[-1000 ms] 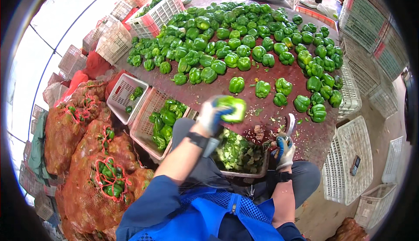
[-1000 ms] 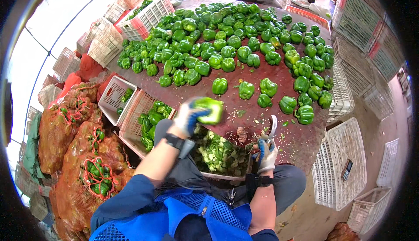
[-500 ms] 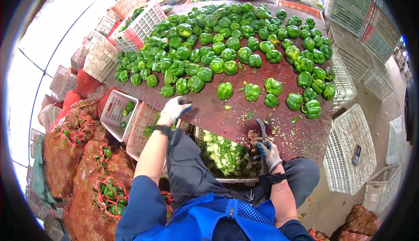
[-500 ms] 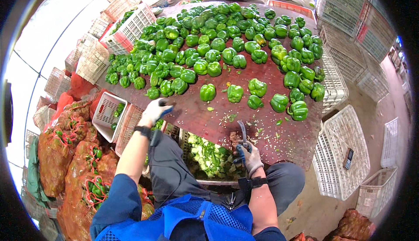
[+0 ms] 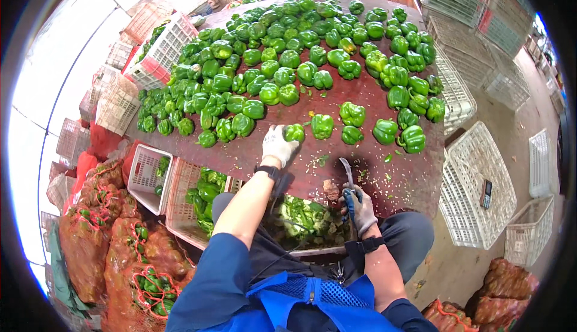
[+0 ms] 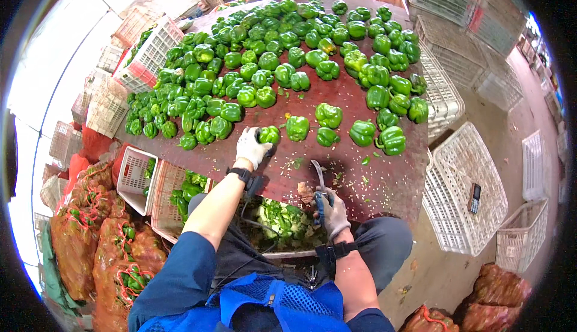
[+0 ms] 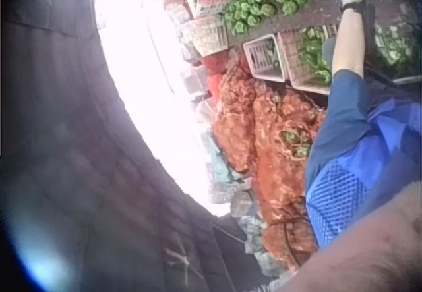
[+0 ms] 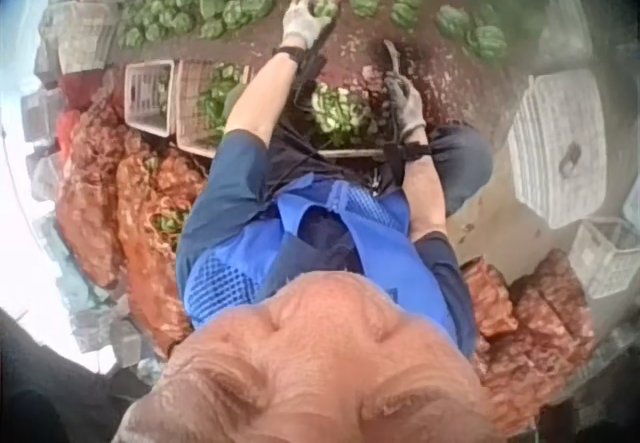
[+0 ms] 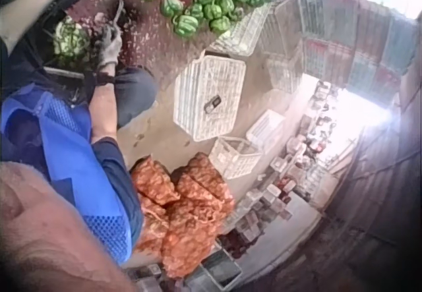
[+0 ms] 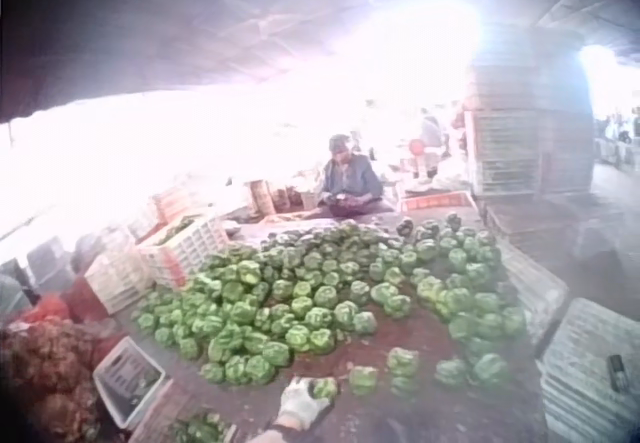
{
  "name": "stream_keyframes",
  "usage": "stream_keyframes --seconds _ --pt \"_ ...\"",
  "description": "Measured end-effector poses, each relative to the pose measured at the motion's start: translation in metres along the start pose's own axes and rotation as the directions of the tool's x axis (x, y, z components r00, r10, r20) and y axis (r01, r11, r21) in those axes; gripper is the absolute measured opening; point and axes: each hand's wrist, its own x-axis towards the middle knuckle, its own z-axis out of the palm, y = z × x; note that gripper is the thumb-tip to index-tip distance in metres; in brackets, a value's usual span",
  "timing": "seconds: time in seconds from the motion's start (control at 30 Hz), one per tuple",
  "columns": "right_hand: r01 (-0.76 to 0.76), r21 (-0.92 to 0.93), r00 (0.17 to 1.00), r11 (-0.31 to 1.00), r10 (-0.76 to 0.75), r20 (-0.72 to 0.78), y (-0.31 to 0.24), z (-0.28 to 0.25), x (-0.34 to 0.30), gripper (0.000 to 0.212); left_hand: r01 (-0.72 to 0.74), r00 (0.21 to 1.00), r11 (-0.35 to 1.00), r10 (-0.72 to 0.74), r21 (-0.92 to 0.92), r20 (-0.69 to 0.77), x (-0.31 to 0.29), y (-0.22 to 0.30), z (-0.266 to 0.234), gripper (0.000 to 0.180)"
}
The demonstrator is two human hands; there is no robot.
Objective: The recorder is using a specialized cutting tool to remove the stems and cores from green bell peppers at a sorting station.
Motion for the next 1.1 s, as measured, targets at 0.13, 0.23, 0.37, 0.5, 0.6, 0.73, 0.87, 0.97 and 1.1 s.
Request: stream_keyframes --seconds 0.13,0.23,0.37,0.5,0.6,0.73,0.87,0.97,1.1 --pt "0.062 -0.149 0.998 0.987 -0.057 0.035 -0.002 0.008 -0.001 0.035 -0.164 0.983 0.981 0.172 -0.107 0.069 -0.058 0.009 0.011 0.057" --pt "0.258 -0.358 0.965 0.898 -0.256 0.053 -0.001 0.009 0.0 0.037 -0.21 0.948 0.941 0.263 -0.266 0.181 -0.098 0.045 0.006 0.056" --pt "0.216 -0.458 0.972 0.863 -0.235 0.015 0.006 0.008 0.002 0.038 -0.247 0.949 0.925 0.292 -0.288 0.123 -0.122 0.055 0.019 0.053" --pt "0.162 -0.425 0.986 0.891 -0.162 0.035 0.01 0.005 0.005 0.042 -0.243 0.95 0.92 0.29 -0.307 0.116 -0.123 0.053 0.023 0.054" --pt "0.001 -0.368 0.999 0.93 0.016 0.043 0.006 0.01 0.001 0.046 -0.156 0.97 0.914 0.213 -0.376 0.117 -0.12 0.046 0.029 0.052" --pt "0.253 -0.647 0.965 0.719 -0.236 0.115 0.028 0.012 0.002 0.049 0.14 0.971 0.814 -0.002 -0.564 0.239 -0.115 0.042 0.033 0.036" --pt "0.277 -0.613 0.958 0.74 -0.265 0.112 0.006 0.012 -0.012 0.045 0.388 0.921 0.536 -0.21 -0.75 0.327 -0.106 0.023 0.031 0.029" --pt "0.263 -0.258 0.964 0.93 -0.263 0.033 0.027 -0.005 0.003 0.049 0.433 0.894 0.465 -0.112 -0.772 0.434 -0.108 0.037 0.012 0.025" --pt "0.164 0.099 0.985 0.981 -0.168 0.037 0.019 0.004 0.006 0.051 0.438 0.838 0.555 0.032 -0.707 0.544 -0.13 0.067 -0.02 0.032"
